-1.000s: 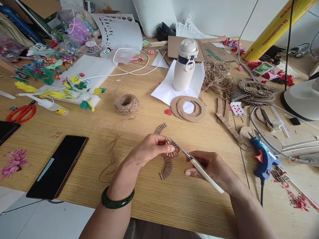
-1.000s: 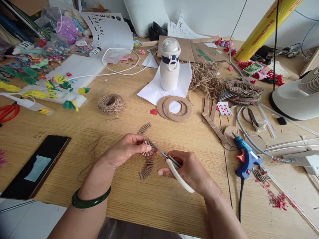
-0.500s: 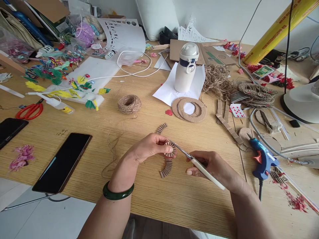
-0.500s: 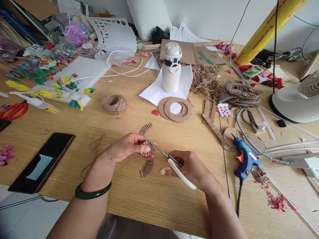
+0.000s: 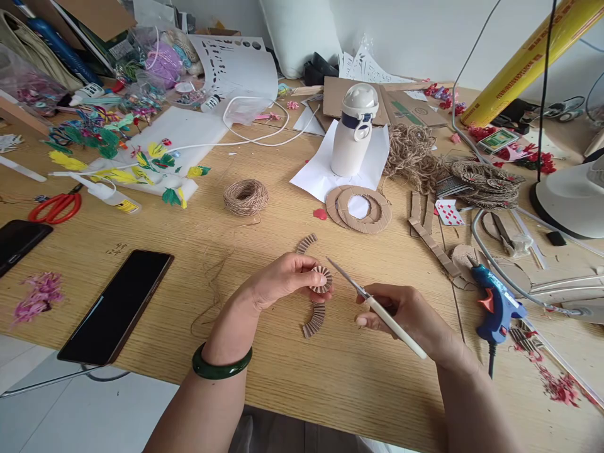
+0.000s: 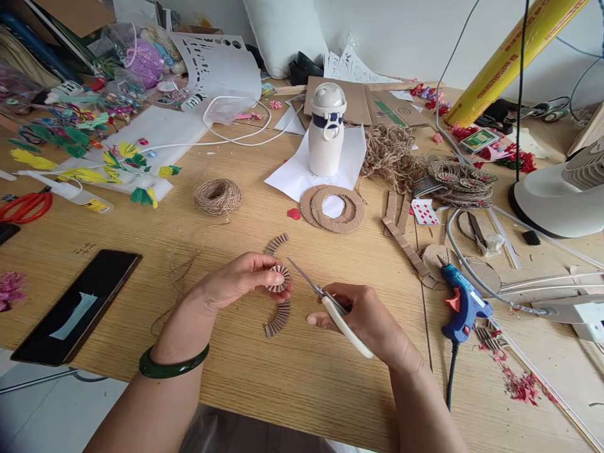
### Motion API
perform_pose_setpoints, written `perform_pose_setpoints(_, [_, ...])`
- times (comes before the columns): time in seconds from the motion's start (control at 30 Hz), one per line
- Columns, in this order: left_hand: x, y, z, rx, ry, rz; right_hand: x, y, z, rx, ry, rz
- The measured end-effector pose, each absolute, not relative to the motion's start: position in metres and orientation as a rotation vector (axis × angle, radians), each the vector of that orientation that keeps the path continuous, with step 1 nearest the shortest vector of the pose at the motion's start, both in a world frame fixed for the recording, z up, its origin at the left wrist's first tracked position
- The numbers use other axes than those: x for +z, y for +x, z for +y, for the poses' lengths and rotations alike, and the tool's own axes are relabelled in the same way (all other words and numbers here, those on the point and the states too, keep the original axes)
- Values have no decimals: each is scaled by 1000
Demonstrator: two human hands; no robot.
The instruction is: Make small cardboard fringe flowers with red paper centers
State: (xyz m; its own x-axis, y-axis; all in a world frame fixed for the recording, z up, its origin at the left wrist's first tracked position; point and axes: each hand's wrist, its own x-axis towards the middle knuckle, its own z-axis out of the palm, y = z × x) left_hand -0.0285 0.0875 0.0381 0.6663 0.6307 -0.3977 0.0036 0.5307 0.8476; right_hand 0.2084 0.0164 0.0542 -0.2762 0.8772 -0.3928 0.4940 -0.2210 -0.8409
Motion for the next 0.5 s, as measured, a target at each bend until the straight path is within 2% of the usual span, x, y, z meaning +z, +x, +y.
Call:
perform_pose_setpoints(0.2, [39, -26, 86, 453, 1023, 802, 55, 209, 18, 1512, -1581, -1602])
perform_pose_setpoints(0.5, [31, -20, 86, 719, 875, 921, 55, 218, 18, 1563, -1517, -1513])
